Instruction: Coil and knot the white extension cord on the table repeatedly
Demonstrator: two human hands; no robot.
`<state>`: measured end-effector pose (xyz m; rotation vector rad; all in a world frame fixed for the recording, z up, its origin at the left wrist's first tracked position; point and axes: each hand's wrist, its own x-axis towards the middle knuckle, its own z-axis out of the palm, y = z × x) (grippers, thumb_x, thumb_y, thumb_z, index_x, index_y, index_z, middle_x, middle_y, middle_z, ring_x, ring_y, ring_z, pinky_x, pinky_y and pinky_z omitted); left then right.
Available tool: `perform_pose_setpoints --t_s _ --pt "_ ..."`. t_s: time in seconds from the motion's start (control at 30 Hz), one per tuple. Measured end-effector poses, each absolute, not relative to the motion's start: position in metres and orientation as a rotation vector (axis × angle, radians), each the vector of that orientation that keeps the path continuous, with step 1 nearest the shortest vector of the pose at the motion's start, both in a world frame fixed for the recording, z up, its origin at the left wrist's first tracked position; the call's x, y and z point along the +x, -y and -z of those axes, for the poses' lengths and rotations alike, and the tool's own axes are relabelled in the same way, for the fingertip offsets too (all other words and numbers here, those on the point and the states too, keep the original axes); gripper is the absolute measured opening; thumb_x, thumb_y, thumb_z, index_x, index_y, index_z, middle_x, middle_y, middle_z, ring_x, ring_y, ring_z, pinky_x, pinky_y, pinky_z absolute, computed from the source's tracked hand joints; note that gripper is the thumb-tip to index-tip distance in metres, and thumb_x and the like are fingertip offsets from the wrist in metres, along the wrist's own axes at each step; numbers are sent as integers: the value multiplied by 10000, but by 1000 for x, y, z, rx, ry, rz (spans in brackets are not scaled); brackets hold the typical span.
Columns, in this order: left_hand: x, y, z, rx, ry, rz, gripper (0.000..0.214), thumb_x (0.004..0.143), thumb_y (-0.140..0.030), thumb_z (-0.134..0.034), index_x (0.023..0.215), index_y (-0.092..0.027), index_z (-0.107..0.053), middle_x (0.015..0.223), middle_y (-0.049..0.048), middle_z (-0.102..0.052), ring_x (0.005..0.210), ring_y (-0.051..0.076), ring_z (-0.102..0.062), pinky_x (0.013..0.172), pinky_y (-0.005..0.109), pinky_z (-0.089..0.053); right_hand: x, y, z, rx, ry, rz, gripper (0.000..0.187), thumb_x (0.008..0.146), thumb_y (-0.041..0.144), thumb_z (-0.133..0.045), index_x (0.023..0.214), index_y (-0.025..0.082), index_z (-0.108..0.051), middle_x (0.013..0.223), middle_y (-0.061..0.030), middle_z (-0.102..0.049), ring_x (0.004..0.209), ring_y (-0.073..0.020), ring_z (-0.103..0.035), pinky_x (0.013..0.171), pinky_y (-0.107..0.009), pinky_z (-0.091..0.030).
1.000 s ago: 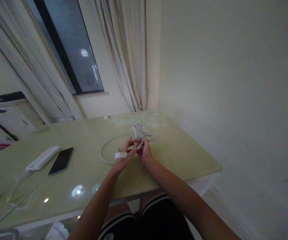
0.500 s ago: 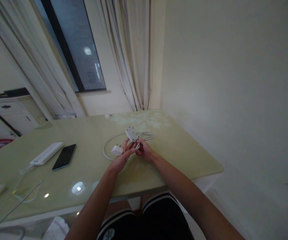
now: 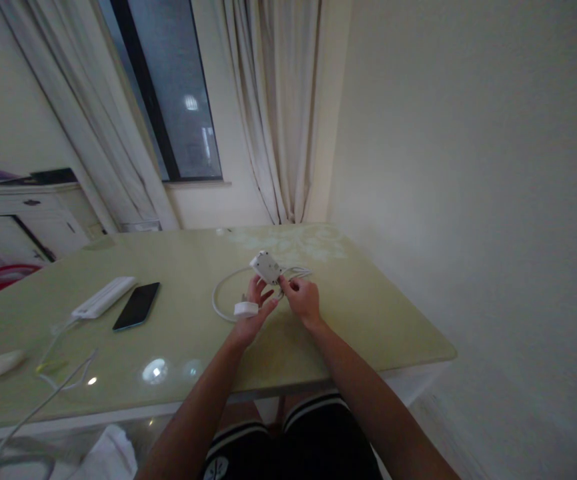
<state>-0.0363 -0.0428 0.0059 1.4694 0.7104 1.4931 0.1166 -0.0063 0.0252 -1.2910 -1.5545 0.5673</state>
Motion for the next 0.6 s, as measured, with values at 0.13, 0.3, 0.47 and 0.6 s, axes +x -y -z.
perform_pose_setpoints --t_s 0.13,0.3,0.47,0.6 --pt "-34 46 -3 1655 -781 -1490 711 906 -333 -671 1518 -300 -310 1560 133 -433 1466 288 -392 1184 525 -360 125 6 -30 -1128 1627 -244 218 835 356 -639 958 193 -714 956 -93 -692 894 -227 -612 815 -336 -477" --pt "-36 43 4 1805 -914 -1544 680 935 -336 -617 1541 -275 -316 1531 145 -471 1390 285 -491 1095 493 -470 132 -3 -29 -955 1925 -423 139 817 257 -624 778 213 -750 1001 -59 -726 1005 -230 -623 945 -368 -425" --pt "-37 49 -5 2112 -1279 -1708 340 1003 -350 -501 1300 -249 -633 1333 111 -643 1251 267 -570 1095 518 -433 128 -9 -26 -867 1724 -785 278 893 360 -539 765 193 -720 827 -39 -706 827 -181 -632 792 -295 -455" --pt "-36 57 -14 2006 -1343 -1980 193 868 -433 -724 930 -252 -704 1084 97 -677 1072 274 -585 1027 475 -449 123 -8 -24 -866 1435 -1041 298 875 440 -568 765 199 -705 840 -37 -714 891 -199 -636 873 -313 -458"
